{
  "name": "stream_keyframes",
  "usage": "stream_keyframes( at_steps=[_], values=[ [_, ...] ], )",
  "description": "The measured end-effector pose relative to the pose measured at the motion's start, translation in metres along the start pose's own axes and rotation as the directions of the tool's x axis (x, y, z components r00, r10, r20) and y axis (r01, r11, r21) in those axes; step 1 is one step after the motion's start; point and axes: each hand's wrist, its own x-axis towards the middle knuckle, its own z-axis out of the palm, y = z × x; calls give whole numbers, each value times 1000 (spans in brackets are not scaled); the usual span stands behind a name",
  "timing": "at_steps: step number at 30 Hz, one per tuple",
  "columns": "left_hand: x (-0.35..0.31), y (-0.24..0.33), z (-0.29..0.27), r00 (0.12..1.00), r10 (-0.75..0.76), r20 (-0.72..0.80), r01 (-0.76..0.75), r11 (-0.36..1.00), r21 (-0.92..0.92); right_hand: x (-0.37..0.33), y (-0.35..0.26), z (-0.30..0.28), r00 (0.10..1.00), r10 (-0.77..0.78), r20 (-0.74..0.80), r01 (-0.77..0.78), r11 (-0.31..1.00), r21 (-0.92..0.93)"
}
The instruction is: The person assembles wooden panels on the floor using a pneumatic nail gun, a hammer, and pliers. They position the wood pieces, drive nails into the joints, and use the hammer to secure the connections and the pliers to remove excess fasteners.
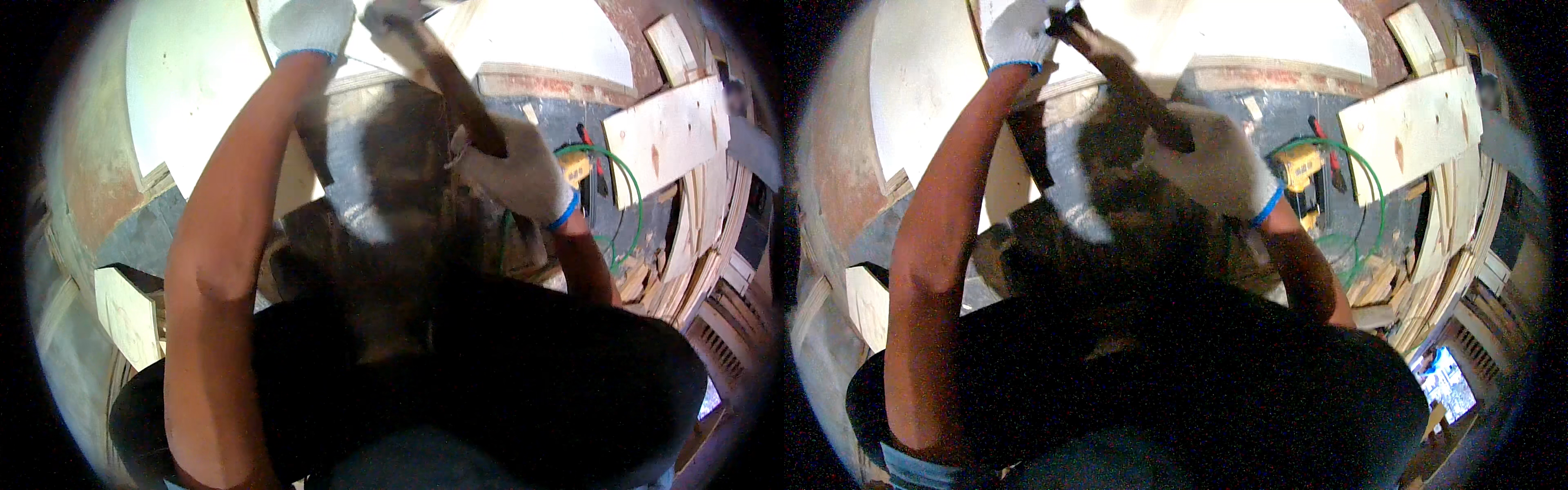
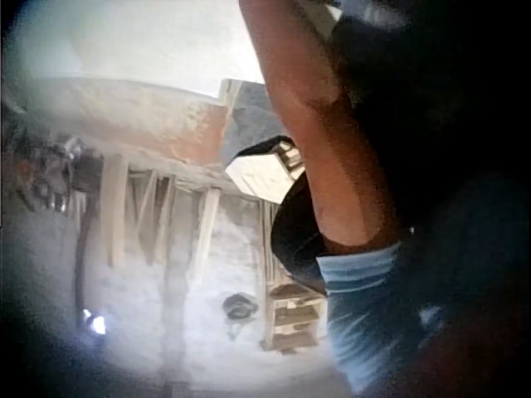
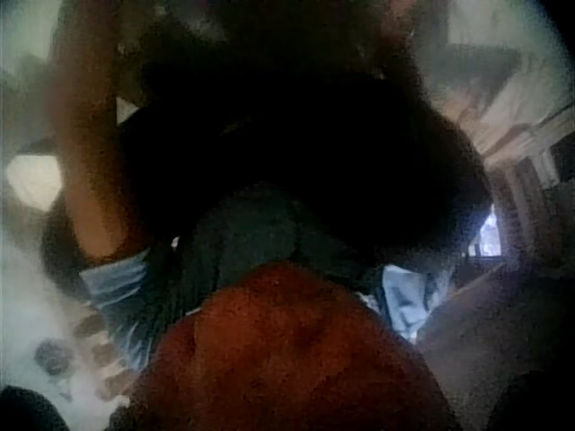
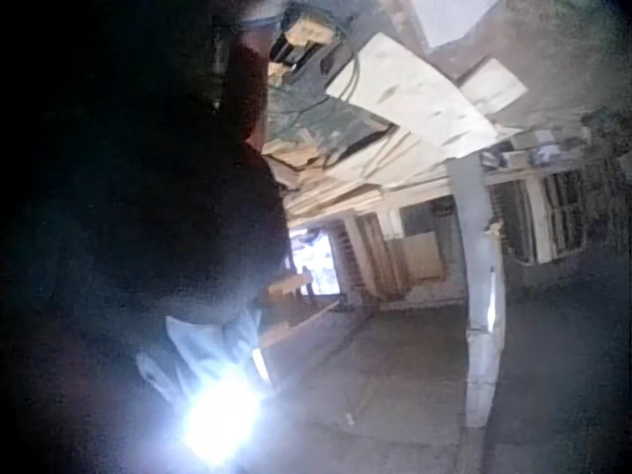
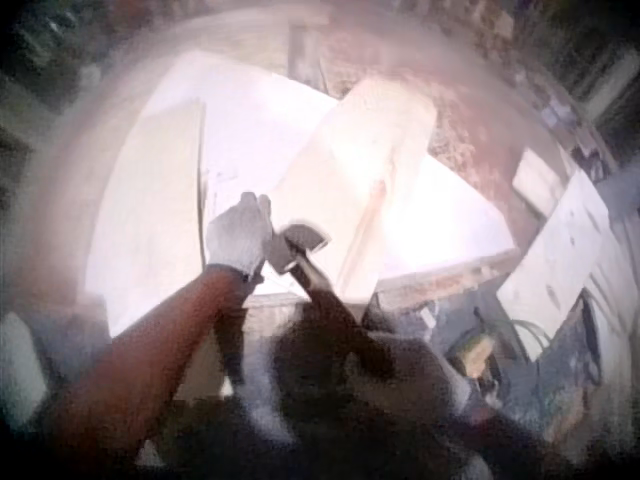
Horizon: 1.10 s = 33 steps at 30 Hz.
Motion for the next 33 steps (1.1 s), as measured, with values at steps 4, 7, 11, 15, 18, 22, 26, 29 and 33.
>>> stream_keyframes(
  at_steps=[4,7,11,15,18,22,26,29,33],
  values=[
    [1,-1,-4,998,-48,31,49,998,-34,-25,-15,-5,998,41,46,-47,989,141],
    [4,3,2,998,-32,-45,31,999,-26,-18,19,14,965,214,149,-248,929,274],
    [-2,3,5,999,0,-37,1,999,33,-13,8,23,977,195,81,-208,957,202],
    [5,-1,7,999,-37,-25,36,999,-27,-21,-1,18,999,40,-32,-34,986,165],
    [2,-2,12,998,-44,-51,41,997,-58,-14,22,23,1000,5,-22,-2,994,113],
    [4,6,5,993,-116,31,118,989,-84,-4,10,8,990,138,38,-143,978,155],
    [-2,0,2,998,-43,-42,42,999,-16,-20,12,25,993,113,-27,-103,961,255],
    [0,7,-2,999,-15,-28,15,1000,5,-9,32,30,987,158,-7,-155,975,156],
    [4,6,-3,997,-60,-49,61,998,15,1,27,24,984,179,5,-179,981,74]
  ],
)
